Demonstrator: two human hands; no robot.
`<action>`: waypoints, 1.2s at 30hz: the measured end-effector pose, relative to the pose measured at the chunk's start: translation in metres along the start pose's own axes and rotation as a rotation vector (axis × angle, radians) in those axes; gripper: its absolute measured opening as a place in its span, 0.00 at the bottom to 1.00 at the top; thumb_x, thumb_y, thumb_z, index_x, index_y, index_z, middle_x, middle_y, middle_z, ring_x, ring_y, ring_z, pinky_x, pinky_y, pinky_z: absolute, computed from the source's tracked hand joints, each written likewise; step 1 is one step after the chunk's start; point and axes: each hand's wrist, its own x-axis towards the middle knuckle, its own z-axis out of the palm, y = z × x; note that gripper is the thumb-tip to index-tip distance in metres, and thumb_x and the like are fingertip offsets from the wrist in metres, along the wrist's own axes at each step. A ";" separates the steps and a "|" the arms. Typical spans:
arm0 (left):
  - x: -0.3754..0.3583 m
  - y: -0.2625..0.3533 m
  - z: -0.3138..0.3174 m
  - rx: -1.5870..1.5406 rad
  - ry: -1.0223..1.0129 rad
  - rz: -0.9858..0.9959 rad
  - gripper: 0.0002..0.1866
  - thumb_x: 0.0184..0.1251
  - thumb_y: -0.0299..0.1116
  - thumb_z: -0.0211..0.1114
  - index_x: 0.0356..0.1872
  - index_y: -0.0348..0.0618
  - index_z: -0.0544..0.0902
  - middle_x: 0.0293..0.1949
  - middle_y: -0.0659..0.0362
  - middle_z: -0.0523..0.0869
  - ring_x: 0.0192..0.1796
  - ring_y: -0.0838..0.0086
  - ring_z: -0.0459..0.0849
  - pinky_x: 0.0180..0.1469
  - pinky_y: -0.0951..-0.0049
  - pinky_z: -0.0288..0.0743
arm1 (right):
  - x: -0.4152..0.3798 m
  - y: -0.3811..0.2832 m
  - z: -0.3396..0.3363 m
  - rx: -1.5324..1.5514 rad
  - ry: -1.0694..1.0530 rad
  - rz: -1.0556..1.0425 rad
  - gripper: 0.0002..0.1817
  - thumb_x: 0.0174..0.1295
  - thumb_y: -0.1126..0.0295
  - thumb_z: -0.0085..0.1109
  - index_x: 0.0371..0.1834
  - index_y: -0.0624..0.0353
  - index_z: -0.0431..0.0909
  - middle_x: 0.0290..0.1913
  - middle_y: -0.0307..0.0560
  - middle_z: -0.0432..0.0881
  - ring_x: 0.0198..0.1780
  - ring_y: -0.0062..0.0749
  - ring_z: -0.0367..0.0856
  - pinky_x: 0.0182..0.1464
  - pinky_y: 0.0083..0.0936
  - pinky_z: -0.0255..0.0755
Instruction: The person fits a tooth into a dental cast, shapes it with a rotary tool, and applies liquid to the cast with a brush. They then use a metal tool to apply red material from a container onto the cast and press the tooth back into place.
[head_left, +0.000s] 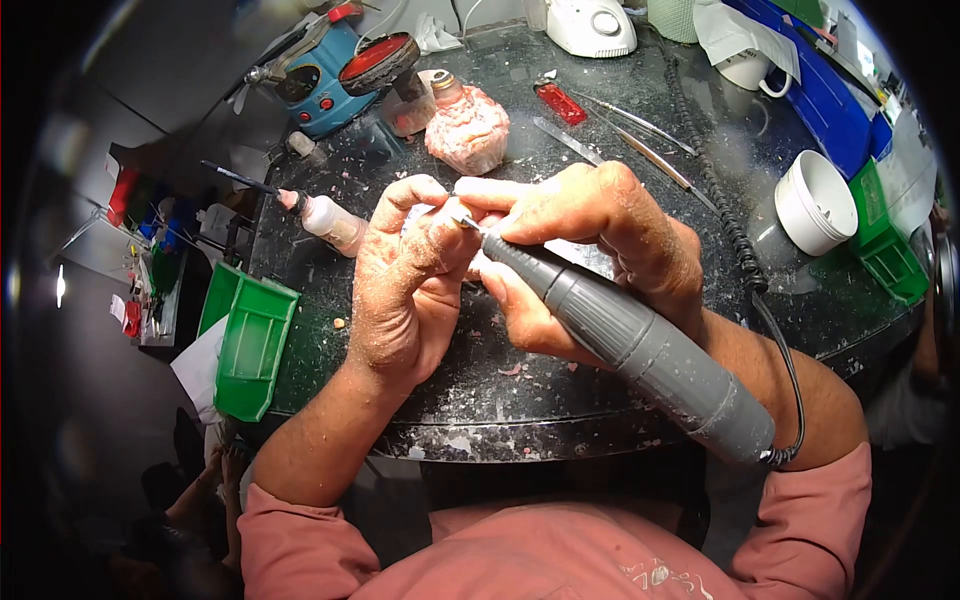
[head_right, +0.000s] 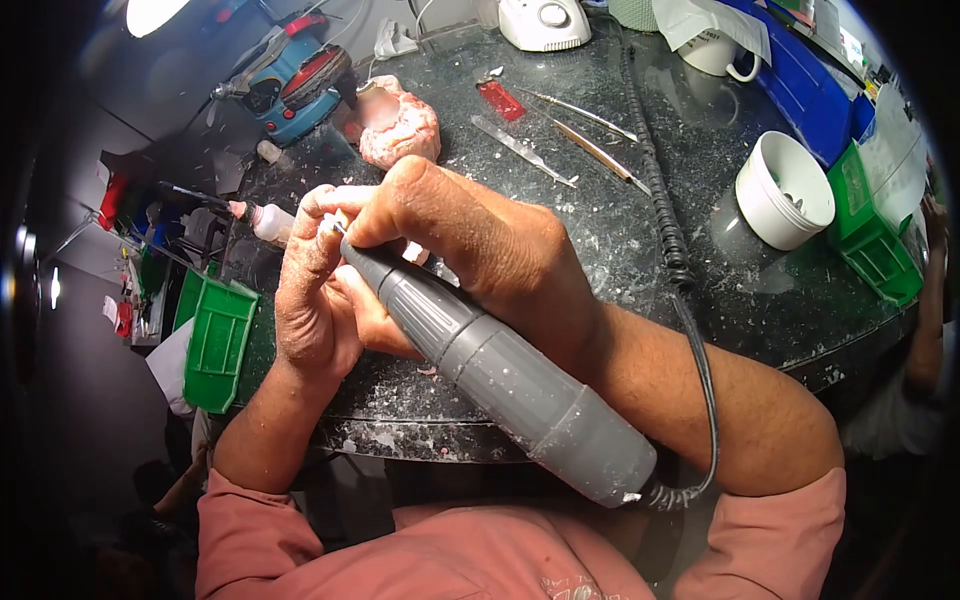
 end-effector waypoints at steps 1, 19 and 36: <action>-0.001 0.000 0.001 -0.020 0.022 -0.003 0.15 0.68 0.24 0.65 0.52 0.43 0.72 0.47 0.56 0.83 0.53 0.73 0.84 0.61 0.73 0.77 | 0.001 -0.003 -0.002 -0.033 -0.018 0.012 0.23 0.44 0.86 0.73 0.45 0.64 0.77 0.39 0.50 0.80 0.46 0.40 0.88 0.53 0.36 0.84; 0.005 0.005 -0.004 0.063 -0.091 0.055 0.22 0.65 0.24 0.69 0.57 0.40 0.70 0.48 0.53 0.83 0.51 0.72 0.85 0.59 0.71 0.78 | 0.001 -0.006 -0.003 -0.069 -0.033 0.039 0.23 0.44 0.85 0.74 0.46 0.63 0.78 0.45 0.55 0.85 0.46 0.38 0.88 0.48 0.28 0.82; 0.007 0.006 -0.006 0.108 -0.088 0.034 0.25 0.66 0.24 0.67 0.61 0.39 0.67 0.44 0.53 0.86 0.48 0.71 0.86 0.55 0.71 0.81 | -0.001 0.006 0.008 0.017 0.095 0.005 0.20 0.49 0.74 0.78 0.42 0.63 0.77 0.39 0.51 0.83 0.41 0.29 0.87 0.43 0.23 0.81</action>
